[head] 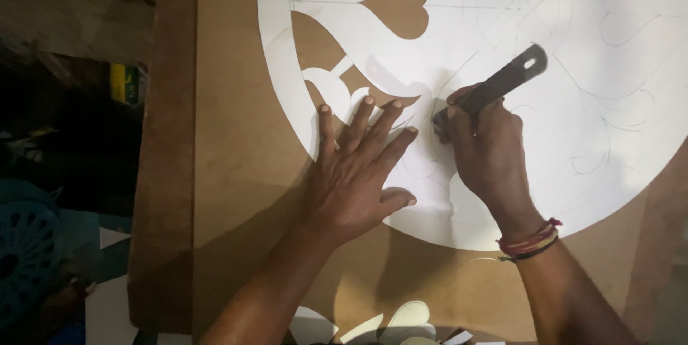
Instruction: Manually carving decorative patterns into a circular white board using a hand-held carving knife.
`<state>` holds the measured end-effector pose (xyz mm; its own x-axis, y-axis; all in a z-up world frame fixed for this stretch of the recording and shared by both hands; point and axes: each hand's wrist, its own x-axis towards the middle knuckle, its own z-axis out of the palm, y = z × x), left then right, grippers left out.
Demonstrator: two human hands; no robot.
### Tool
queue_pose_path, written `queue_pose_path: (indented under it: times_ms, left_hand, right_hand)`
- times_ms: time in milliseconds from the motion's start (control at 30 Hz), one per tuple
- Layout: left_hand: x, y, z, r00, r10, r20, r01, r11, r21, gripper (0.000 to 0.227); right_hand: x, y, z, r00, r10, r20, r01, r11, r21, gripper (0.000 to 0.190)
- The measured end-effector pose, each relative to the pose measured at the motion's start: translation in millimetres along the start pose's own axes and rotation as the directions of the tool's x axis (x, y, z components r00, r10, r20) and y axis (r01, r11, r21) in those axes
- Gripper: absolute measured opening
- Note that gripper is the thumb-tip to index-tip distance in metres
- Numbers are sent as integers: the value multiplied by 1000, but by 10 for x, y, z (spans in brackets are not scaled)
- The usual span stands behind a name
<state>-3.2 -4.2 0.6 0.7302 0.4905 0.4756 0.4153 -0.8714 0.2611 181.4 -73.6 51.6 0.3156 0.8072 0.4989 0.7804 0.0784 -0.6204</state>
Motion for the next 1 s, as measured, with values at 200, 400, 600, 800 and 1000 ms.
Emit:
queue_pose_path:
  times_ms: [200,400,600,800,1000]
  left_hand:
    - [3,-1,15,1000,14,-17,-13,1000,13,90]
    - [16,9,-16,1000,-3,15,3,1000,1,90]
    - [-15,-5,46,998,28,-50,-29,1000,-11,90]
    - [2,15,5,999,16,-32,-17,999,-34,89]
    - [4,-4,69,998,31,-54,-33,999,-38,90]
  right_hand:
    - [-24,26,-66,994,-94,64,95,995,-13,18]
    - [-16,12,-115,992,-31,122,31,1000,2,20]
    - [0,43,-194,978,-32,205,50,996,-79,18]
    - [25,56,-257,961,-57,271,101,983,-150,19]
    - [13,46,-324,940,-79,332,127,984,-125,17]
